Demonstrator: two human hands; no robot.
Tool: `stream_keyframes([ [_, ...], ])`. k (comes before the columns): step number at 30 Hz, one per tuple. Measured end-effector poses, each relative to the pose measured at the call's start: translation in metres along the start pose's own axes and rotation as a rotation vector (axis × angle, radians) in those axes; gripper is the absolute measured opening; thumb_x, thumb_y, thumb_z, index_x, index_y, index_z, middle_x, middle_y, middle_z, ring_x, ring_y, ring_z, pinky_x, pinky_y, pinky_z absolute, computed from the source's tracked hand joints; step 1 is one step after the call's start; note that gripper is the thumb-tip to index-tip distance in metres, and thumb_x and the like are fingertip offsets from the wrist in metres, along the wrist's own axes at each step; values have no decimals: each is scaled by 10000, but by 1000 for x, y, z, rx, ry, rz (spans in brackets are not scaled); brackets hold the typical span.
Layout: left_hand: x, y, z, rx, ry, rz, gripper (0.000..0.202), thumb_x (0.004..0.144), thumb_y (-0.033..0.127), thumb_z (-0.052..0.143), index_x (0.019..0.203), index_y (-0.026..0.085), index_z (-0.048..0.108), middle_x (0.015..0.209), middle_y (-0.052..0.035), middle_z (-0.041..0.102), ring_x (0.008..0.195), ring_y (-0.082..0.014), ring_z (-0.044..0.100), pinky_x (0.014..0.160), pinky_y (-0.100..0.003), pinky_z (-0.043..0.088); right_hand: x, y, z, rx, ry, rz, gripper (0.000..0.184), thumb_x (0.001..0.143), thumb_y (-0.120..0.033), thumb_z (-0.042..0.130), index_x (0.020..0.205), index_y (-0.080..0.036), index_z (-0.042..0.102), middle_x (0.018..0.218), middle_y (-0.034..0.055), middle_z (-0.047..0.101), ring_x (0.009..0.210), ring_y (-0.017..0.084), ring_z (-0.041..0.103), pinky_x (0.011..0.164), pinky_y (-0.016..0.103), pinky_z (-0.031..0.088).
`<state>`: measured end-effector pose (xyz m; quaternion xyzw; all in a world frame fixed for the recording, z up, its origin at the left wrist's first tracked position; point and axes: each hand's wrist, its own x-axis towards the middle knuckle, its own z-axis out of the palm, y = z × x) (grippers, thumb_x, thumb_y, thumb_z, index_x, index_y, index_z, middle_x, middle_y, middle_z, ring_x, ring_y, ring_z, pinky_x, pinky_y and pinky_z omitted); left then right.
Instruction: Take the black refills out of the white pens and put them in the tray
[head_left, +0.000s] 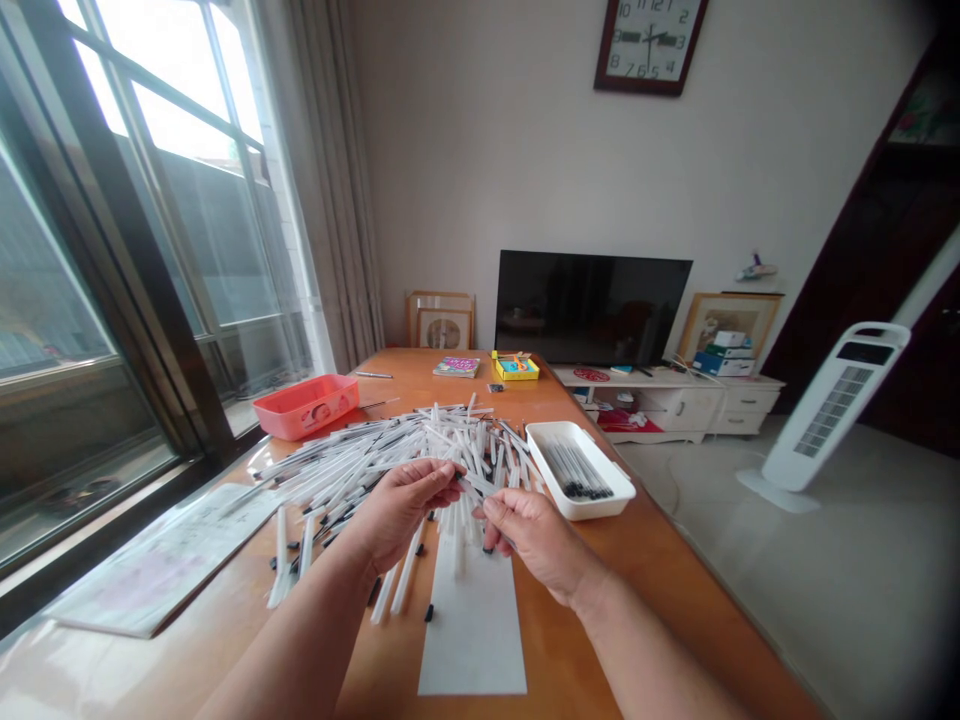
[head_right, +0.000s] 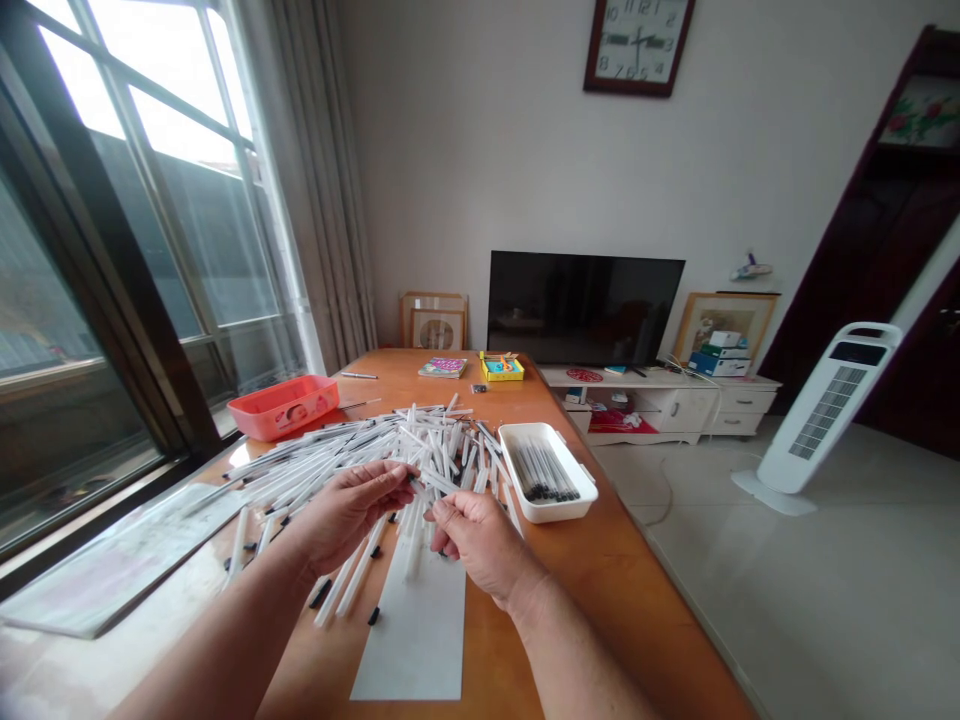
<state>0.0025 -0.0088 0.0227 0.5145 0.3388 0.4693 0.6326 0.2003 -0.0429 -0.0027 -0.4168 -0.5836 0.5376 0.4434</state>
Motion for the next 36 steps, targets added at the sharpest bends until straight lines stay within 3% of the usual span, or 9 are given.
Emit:
stream_keyframes([
  [8,0,-2,0,109,53,6,279,815,420,734,767,155,664,732,-30,633,649,-113,510,652,-255,391,-1,3,2,-31,10,-25,424,919,-559,559,868,-151,660,676,13,634,604,113,487,621,263,398],
  [12,-1,2,1,63,0,-7,215,793,356,753,898,170,728,893,-57,681,804,-157,579,755,-278,427,-1,3,2,-13,1,-2,446,909,-584,560,889,-151,666,665,12,630,590,115,489,603,258,390],
  [15,-2,3,4,56,37,-15,286,800,385,742,1017,199,736,1052,-68,682,920,-186,594,811,-301,434,-1,2,3,-11,6,0,442,912,-579,559,897,-150,668,667,10,628,587,110,483,598,255,385],
  [21,1,0,6,59,108,50,350,747,340,802,1059,219,700,815,8,656,741,-125,564,735,-267,394,0,4,3,-32,4,-11,436,909,-577,560,856,-156,660,663,8,625,591,110,483,606,260,387],
  [24,1,1,5,-20,68,59,425,719,265,817,1119,220,680,903,-24,705,847,-158,614,805,-285,415,0,4,3,-39,7,-9,454,905,-590,558,876,-150,669,656,10,623,588,113,484,601,263,385],
  [27,-1,2,6,-20,82,34,424,771,316,776,1169,237,657,1026,-54,716,938,-182,631,840,-304,429,0,3,3,-35,10,-9,463,907,-592,554,909,-145,674,662,12,626,588,115,484,595,261,383],
  [30,-1,-1,6,96,131,24,277,812,421,732,983,209,685,879,-28,692,803,-154,611,749,-282,422,0,3,3,-41,6,-18,453,917,-583,545,902,-147,668,667,11,627,592,113,483,598,260,384],
  [33,1,-3,4,168,104,28,283,797,445,743,776,174,664,708,-2,625,668,-121,539,677,-261,392,0,5,4,-56,-1,-20,456,919,-589,538,886,-151,664,664,9,626,596,115,490,606,261,390],
  [36,0,-1,2,111,29,33,249,792,411,757,822,168,709,797,-32,664,746,-138,570,741,-272,417,0,6,3,-33,-10,-14,455,916,-594,540,880,-155,657,667,10,626,591,114,492,601,258,388],
])
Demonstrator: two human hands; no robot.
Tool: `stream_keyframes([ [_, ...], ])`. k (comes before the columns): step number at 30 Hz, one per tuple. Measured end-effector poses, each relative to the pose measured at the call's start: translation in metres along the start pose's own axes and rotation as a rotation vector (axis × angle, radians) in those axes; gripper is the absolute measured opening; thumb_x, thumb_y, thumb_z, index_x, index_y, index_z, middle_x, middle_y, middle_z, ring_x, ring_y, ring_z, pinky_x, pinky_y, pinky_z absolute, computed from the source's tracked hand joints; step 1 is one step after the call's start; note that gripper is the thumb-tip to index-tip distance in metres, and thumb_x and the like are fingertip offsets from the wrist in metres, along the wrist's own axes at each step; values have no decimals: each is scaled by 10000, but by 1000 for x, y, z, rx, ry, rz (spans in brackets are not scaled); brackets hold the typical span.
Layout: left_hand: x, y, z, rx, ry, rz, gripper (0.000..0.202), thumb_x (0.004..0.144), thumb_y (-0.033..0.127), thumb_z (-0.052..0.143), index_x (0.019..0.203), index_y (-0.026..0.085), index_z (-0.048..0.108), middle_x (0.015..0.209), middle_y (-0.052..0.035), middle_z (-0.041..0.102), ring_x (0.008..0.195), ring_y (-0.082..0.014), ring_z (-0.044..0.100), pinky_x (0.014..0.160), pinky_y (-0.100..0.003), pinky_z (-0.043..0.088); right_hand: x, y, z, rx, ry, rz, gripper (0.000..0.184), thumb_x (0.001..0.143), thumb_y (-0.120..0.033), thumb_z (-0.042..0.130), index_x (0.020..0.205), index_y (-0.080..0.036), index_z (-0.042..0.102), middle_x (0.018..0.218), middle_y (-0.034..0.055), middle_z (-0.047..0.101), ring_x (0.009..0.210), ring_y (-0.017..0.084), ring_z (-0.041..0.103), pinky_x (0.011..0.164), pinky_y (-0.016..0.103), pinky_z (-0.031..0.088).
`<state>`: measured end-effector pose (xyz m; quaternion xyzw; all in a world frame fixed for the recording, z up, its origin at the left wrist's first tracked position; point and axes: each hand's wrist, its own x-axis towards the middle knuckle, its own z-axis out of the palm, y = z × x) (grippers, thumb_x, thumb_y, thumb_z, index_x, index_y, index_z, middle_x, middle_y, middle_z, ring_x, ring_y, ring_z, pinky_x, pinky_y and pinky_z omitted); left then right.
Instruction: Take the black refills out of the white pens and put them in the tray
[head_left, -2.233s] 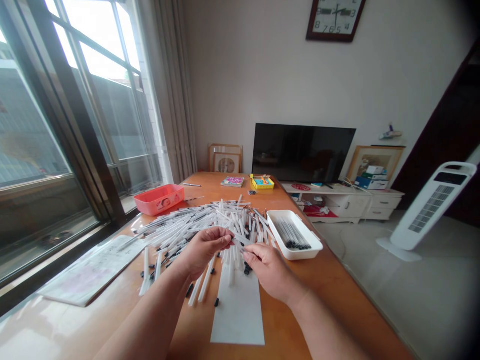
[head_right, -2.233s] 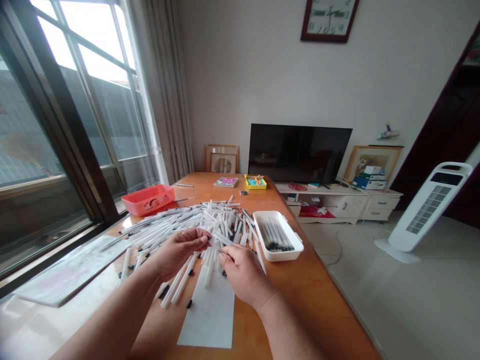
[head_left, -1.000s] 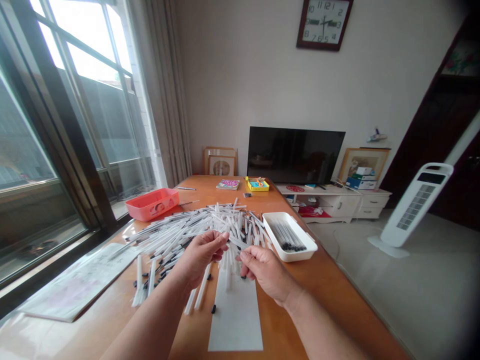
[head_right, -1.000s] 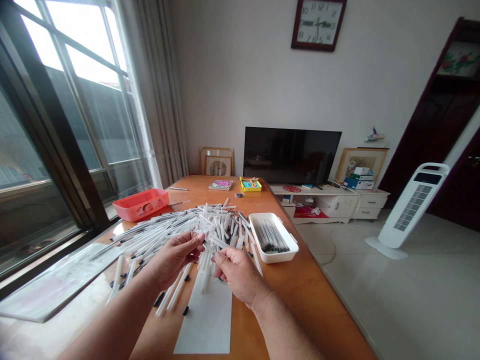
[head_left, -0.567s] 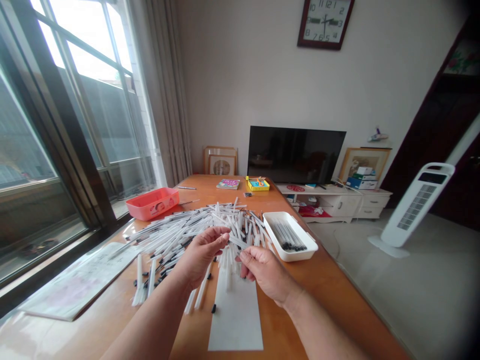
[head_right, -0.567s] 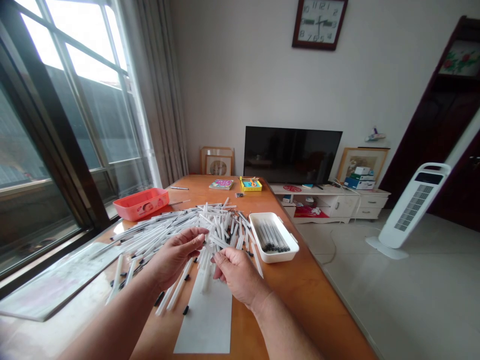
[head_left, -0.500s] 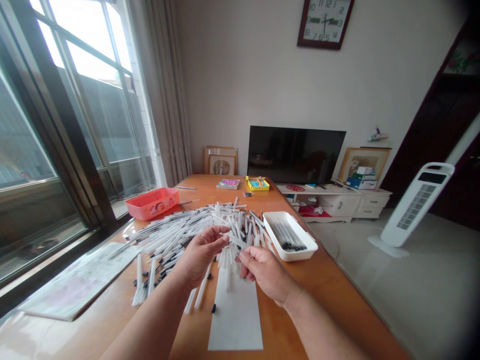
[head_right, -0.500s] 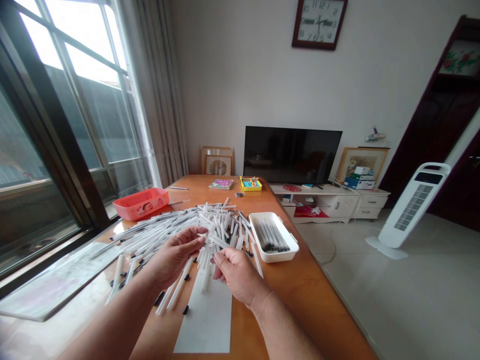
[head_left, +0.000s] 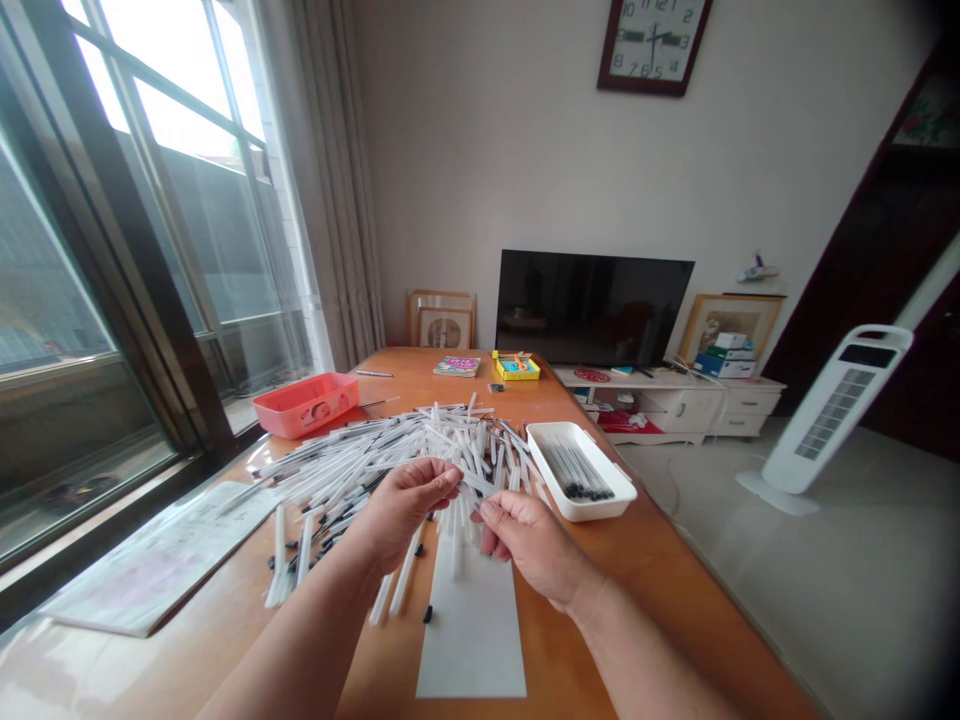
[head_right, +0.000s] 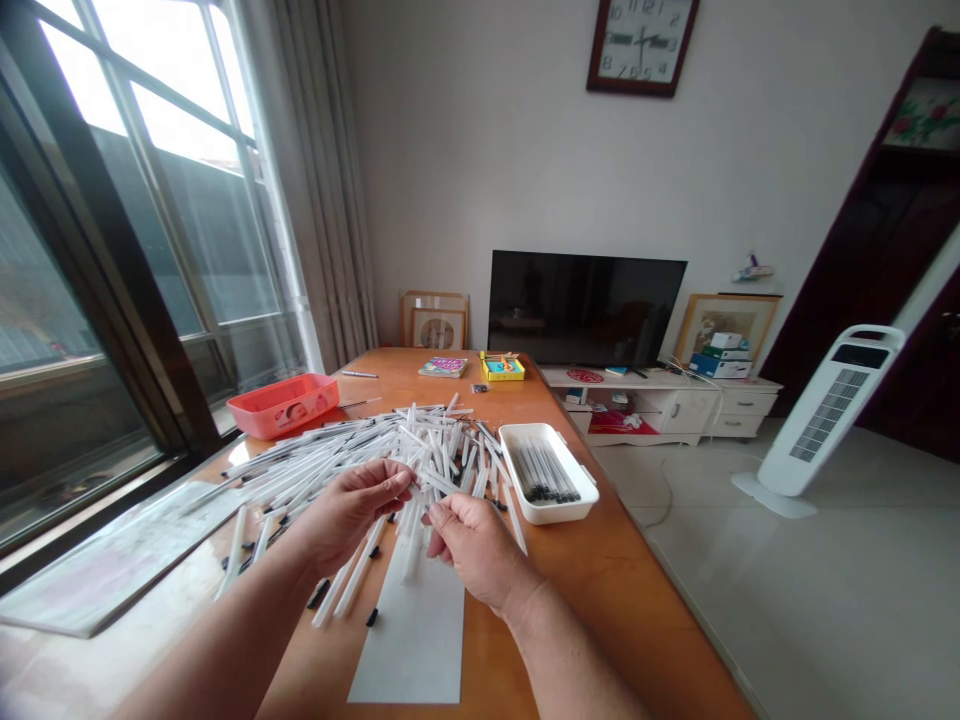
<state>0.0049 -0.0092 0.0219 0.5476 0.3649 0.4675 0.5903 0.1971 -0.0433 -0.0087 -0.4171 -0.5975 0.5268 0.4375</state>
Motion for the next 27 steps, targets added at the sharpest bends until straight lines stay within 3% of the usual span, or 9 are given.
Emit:
stream_keyframes([
  [3,-2,4,0,-73,-37,-19,261,806,399,747,958,187,740,973,-69,697,895,-180,610,826,-302,440,0,-1,-1,56,-8,7,445,913,-592,548,892,-160,653,681,14,629,588,112,494,594,256,385],
  [5,-3,4,1,-69,-27,-47,281,819,420,729,990,197,737,966,-69,698,898,-187,618,816,-309,447,-1,-2,0,73,-5,5,435,917,-584,546,888,-163,650,690,17,634,590,112,497,597,259,388],
  [10,-1,1,4,5,53,-46,266,791,424,760,828,164,718,795,-43,678,768,-150,601,767,-287,433,0,-2,1,45,1,-8,356,894,-519,616,977,-173,620,711,4,633,634,129,544,628,273,413],
  [13,0,0,3,-11,80,-41,261,774,406,779,836,158,728,852,-60,699,803,-161,610,785,-293,440,1,0,2,21,44,-44,332,832,-465,711,965,-189,583,722,-13,625,687,148,583,672,288,437],
  [16,-1,2,1,-66,46,-48,228,785,375,776,868,165,743,946,-76,719,858,-168,617,817,-297,452,0,1,0,-31,52,-48,313,881,-490,643,856,-182,596,714,2,635,674,142,564,683,296,437],
  [23,-2,5,-2,-216,-51,-67,196,794,302,775,935,167,761,1066,-93,725,902,-175,640,861,-296,478,-5,-9,-2,197,-132,9,388,948,-508,540,921,-139,659,669,26,638,617,122,519,640,279,387],
  [27,-2,2,0,-199,1,-38,168,806,307,766,894,164,759,1030,-82,733,855,-145,630,848,-269,475,-4,-9,0,166,-53,6,366,894,-527,626,929,-162,621,675,14,644,632,132,544,644,278,409],
])
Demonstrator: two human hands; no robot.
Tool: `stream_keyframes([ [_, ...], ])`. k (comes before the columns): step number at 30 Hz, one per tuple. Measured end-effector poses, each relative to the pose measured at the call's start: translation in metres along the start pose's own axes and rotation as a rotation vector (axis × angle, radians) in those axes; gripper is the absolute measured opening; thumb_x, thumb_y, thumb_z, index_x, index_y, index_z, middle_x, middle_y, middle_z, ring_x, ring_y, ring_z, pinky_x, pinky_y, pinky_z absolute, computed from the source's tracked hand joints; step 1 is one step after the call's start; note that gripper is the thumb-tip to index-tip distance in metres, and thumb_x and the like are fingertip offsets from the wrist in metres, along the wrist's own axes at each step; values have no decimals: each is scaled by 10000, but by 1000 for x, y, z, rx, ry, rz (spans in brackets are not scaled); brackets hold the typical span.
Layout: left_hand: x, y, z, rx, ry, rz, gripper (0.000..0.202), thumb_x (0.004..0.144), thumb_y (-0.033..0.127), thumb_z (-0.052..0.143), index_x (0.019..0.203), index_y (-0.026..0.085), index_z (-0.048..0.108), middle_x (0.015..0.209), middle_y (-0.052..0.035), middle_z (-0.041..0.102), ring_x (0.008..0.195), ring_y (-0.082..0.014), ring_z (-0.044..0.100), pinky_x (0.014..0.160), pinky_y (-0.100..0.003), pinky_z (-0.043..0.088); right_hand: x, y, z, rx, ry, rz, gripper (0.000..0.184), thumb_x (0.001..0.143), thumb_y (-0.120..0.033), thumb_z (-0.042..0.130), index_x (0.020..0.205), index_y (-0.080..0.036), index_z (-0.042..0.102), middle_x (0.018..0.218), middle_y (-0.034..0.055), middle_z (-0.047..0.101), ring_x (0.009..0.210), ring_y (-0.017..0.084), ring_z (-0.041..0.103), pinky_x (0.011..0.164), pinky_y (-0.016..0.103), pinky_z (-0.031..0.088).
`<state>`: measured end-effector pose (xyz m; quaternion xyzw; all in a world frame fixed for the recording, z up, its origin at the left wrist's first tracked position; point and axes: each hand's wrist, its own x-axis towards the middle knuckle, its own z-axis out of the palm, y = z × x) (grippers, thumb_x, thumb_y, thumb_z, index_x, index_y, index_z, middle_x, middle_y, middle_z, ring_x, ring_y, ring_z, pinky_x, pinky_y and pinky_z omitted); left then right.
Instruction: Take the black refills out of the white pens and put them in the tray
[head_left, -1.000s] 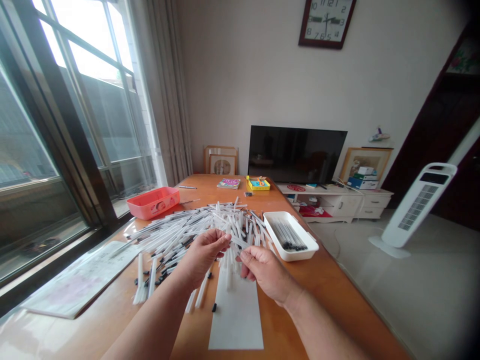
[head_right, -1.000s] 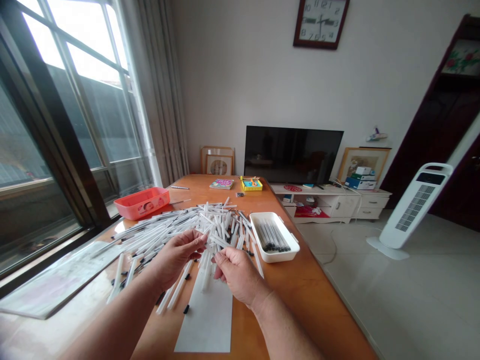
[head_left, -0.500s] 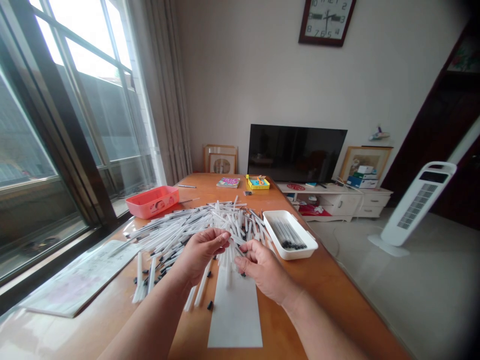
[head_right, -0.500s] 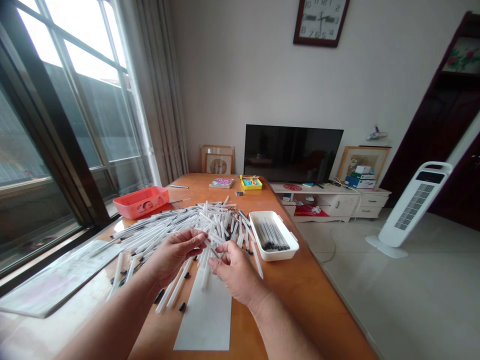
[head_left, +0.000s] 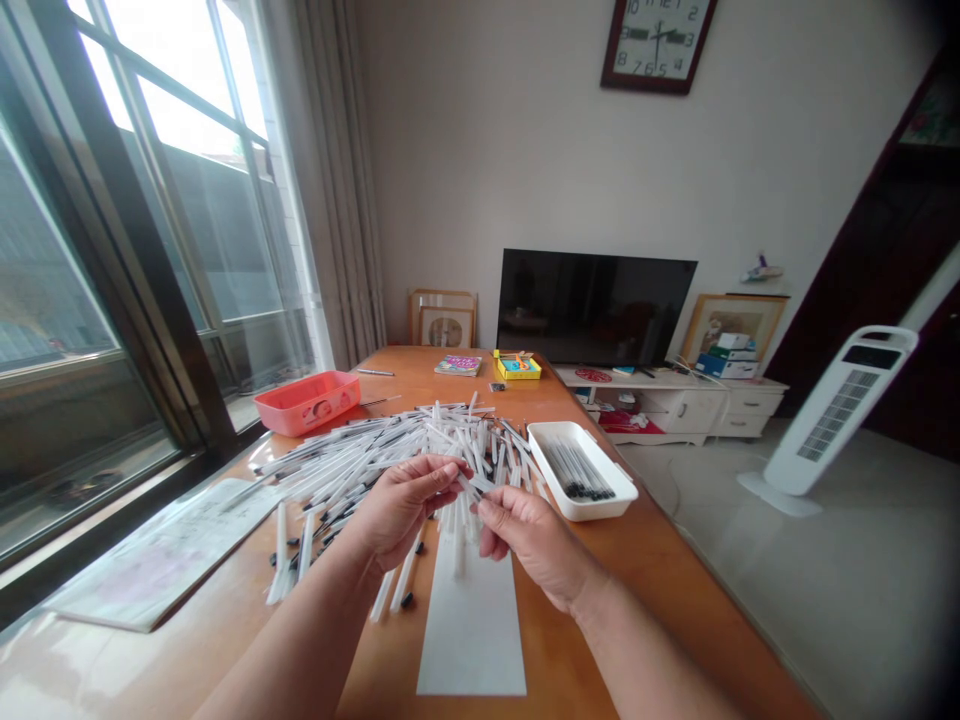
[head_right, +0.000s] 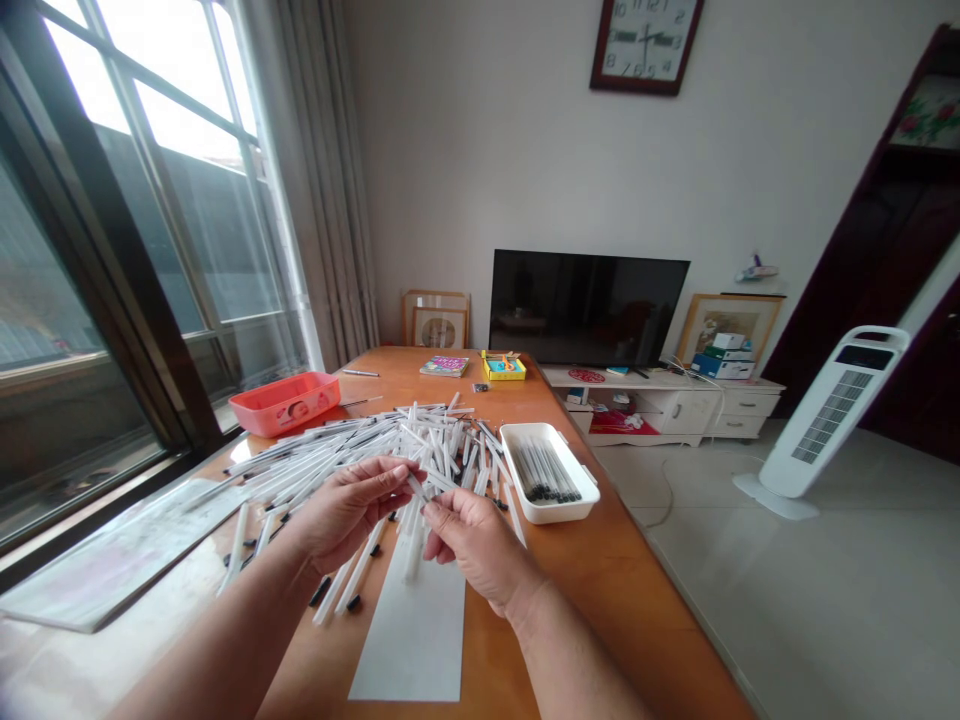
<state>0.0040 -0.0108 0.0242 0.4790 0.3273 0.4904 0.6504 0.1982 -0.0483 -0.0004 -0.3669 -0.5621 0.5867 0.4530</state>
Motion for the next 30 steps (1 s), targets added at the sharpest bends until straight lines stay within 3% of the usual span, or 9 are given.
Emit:
stream_keyframes([
  [5,1,-2,1,0,0,2,177,804,309,769,901,161,761,1035,-81,732,862,-139,627,841,-259,478,2,2,1,-81,68,-24,329,886,-497,648,865,-177,577,676,10,655,638,133,561,651,279,434],
  [12,-1,1,0,-59,-43,-9,181,799,283,774,922,152,756,1089,-92,722,913,-160,651,884,-280,485,1,2,-1,27,-70,-2,386,961,-516,514,897,-150,615,647,49,678,588,128,554,609,271,414],
  [20,-1,0,6,27,-19,38,153,820,292,753,853,143,749,914,-69,733,834,-143,639,846,-264,479,0,3,1,-5,-39,17,353,941,-512,558,928,-162,596,651,46,693,582,128,565,606,262,425],
  [30,-7,7,8,-61,-132,47,144,872,265,688,948,154,738,1064,-110,740,952,-198,662,914,-325,477,-3,-4,3,244,-197,68,350,952,-489,545,940,-146,615,605,62,686,505,127,561,529,237,378],
])
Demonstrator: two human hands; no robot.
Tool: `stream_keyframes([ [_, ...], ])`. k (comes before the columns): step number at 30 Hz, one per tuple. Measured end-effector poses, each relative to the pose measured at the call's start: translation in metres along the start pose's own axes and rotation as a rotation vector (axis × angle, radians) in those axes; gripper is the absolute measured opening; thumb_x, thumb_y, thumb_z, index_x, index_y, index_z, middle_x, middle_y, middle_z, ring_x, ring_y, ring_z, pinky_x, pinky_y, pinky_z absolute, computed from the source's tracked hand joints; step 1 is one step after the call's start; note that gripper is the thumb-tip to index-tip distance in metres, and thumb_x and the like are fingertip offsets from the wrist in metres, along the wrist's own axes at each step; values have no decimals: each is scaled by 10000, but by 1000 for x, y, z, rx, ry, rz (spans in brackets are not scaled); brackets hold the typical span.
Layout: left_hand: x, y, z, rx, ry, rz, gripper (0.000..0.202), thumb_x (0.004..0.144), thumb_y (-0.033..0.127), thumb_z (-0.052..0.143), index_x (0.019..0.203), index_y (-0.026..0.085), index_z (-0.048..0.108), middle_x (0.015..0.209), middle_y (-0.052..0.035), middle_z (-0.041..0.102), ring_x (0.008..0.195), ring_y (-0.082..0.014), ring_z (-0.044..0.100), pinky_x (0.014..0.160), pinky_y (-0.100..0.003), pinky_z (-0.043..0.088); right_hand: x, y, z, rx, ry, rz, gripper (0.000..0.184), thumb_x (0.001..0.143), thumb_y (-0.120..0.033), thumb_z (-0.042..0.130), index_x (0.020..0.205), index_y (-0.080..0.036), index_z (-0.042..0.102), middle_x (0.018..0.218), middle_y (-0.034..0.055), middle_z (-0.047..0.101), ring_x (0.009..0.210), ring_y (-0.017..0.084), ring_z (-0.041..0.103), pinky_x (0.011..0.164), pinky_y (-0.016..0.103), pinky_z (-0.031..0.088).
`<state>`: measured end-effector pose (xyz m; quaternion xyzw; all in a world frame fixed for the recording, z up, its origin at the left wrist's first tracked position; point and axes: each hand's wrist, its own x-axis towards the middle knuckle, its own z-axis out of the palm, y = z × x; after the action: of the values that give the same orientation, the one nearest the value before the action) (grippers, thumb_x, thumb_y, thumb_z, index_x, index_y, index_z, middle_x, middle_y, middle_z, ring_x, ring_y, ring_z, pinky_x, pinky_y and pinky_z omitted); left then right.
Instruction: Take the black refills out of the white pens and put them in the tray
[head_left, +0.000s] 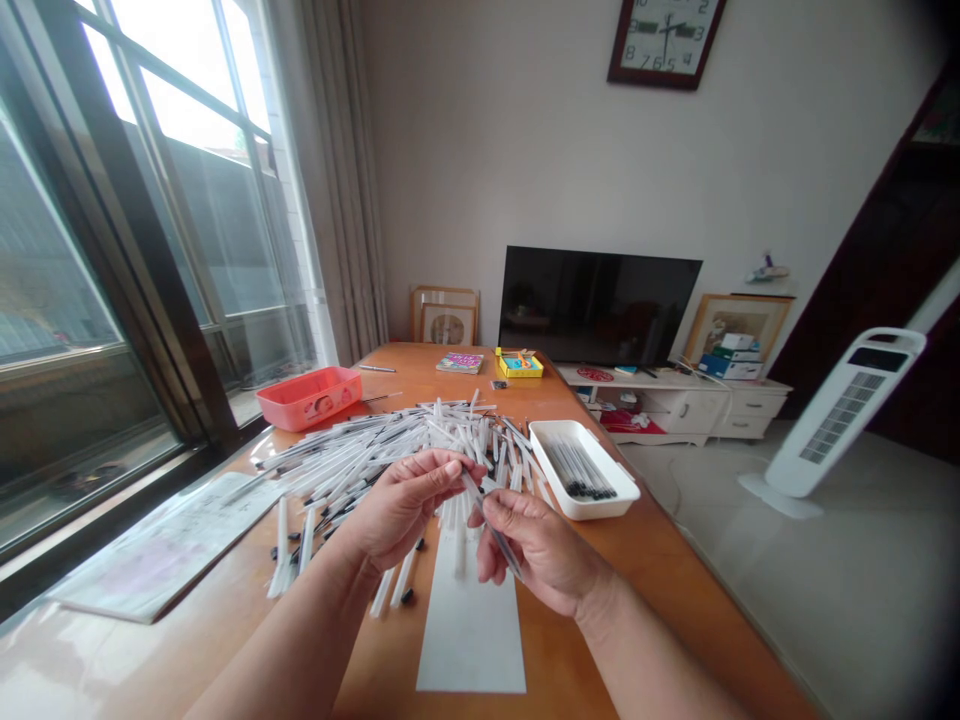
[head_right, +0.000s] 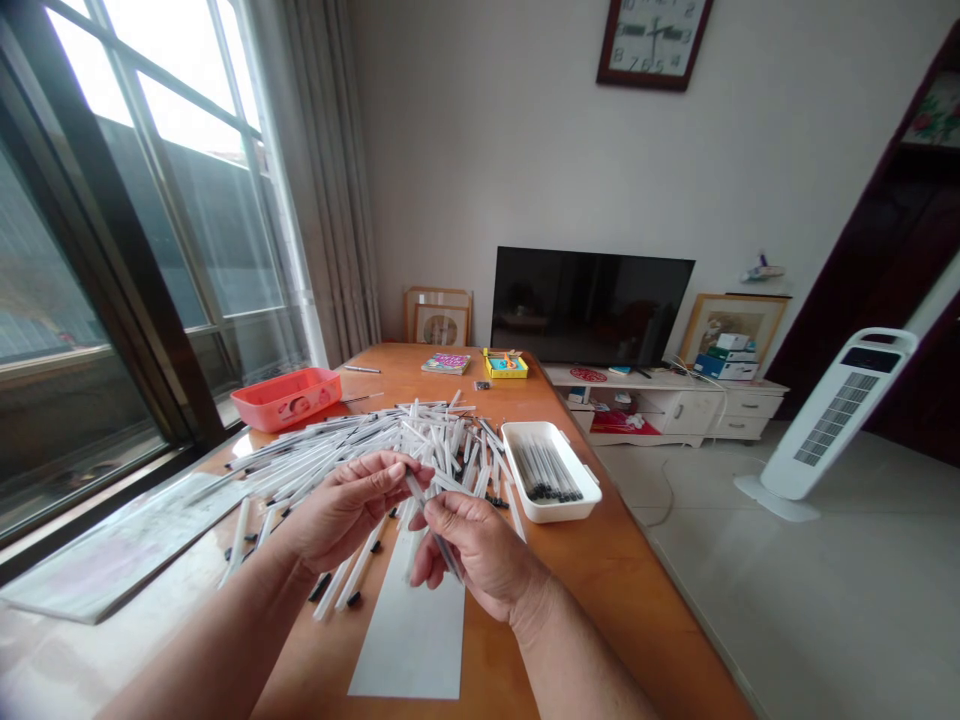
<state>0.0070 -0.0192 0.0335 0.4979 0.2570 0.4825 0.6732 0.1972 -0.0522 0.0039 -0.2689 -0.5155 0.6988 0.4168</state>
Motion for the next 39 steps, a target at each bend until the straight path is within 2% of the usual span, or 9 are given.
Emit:
stream_keyframes([
  [5,4,-6,0,91,90,44,134,855,286,708,868,156,738,975,-81,740,891,-178,650,891,-309,472,4,5,0,-141,123,-36,381,930,-538,568,965,-160,595,647,64,710,543,132,574,561,247,416],
  [8,5,-8,0,125,104,47,142,847,291,717,862,151,738,955,-84,735,876,-180,645,883,-312,468,5,6,-1,-190,165,-46,373,919,-542,582,927,-169,578,648,62,712,559,135,581,569,247,423],
  [15,-2,-1,7,17,5,49,135,866,275,692,919,159,737,1041,-104,741,944,-202,652,895,-328,463,-1,-1,2,28,0,-1,316,948,-490,549,921,-175,563,610,65,702,494,138,576,528,238,398],
  [18,-3,1,9,24,-7,39,159,859,297,702,929,162,748,1016,-105,746,957,-215,655,898,-332,459,-3,-2,5,67,-35,24,321,947,-503,546,934,-182,559,663,84,726,520,149,605,550,250,415],
  [23,-1,-1,8,41,13,28,211,843,351,718,929,163,765,1024,-109,750,906,-201,663,892,-327,461,-2,0,5,54,-12,47,358,925,-546,560,931,-188,552,675,84,731,527,158,619,557,256,417],
  [29,0,-3,6,7,37,32,250,876,361,671,976,149,758,1006,-116,753,984,-230,674,975,-363,445,0,1,2,36,39,33,390,949,-562,505,937,-175,552,687,92,732,524,153,620,562,253,406],
  [36,2,-8,3,127,80,45,198,854,353,707,872,160,745,899,-71,740,839,-169,649,873,-311,455,1,3,5,-49,64,26,447,924,-600,534,950,-157,587,719,103,737,547,151,621,587,266,413],
  [39,2,-6,0,160,92,10,229,824,374,736,899,158,757,899,-80,745,846,-185,661,870,-321,458,2,4,3,-84,82,34,430,890,-583,606,938,-157,630,744,84,727,592,152,622,633,285,422],
])
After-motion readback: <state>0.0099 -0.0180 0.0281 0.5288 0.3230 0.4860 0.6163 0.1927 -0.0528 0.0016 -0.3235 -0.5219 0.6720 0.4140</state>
